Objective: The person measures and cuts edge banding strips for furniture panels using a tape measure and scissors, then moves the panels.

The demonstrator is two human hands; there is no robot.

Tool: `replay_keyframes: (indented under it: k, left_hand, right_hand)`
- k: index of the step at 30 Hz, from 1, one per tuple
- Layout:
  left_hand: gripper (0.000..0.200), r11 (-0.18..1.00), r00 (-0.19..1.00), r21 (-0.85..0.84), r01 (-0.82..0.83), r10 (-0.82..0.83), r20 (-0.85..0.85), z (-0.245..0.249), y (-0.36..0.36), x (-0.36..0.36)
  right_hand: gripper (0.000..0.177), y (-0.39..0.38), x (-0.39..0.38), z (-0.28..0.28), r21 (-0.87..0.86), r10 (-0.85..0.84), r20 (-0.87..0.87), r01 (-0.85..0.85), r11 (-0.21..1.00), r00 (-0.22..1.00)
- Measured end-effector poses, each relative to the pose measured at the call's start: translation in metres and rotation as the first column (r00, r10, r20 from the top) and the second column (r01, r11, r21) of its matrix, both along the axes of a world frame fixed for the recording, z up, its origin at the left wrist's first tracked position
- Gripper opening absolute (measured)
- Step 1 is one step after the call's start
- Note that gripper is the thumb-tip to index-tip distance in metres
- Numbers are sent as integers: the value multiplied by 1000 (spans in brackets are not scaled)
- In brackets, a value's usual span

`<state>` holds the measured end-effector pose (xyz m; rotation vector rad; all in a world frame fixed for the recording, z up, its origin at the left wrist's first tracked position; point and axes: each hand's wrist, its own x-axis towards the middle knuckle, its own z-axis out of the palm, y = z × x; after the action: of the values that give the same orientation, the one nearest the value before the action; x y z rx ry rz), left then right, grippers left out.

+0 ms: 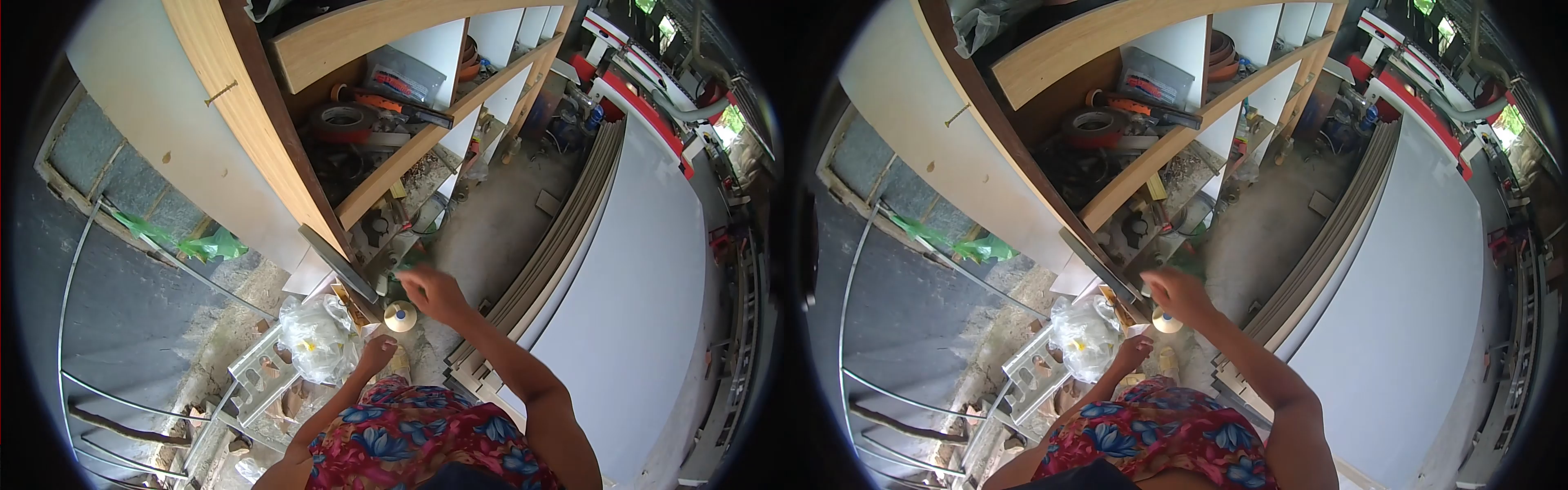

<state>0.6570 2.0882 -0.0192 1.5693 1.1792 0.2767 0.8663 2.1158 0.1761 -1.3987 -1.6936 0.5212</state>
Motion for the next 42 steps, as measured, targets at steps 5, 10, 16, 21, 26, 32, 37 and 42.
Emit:
replay_keyframes:
  k: [5,10,16,21,26,32,37,42]
  left_hand:
    - [23,996,996,30,84,-83,-10,-1,-14,8]
    - [21,982,984,71,176,-179,27,8,-31,35]
    - [19,937,944,185,296,-317,93,9,-76,74]
    - [18,916,927,163,365,-374,23,11,-125,85]
    - [18,913,912,17,408,-407,-50,25,-161,83]
    - [16,895,901,102,433,-428,-75,10,-178,77]
    - [22,925,920,47,378,-380,91,-12,-184,72]
    - [26,927,936,-173,332,-301,181,38,-195,70]
  right_hand:
    - [22,-99,23,-102,-383,67,230,27,923,971]
    - [23,-190,31,-139,-541,31,213,92,836,976]
    - [27,-278,35,-147,-767,-178,135,217,604,975]
    - [25,-354,43,-191,-735,-285,165,310,603,944]
    - [28,-409,46,-195,-752,-349,169,349,559,922]
    - [29,-452,41,-199,-733,-402,168,387,560,900]
    - [31,-467,36,-199,-706,-406,166,396,587,899]
    - [29,-471,38,-215,-727,-402,18,288,624,916]
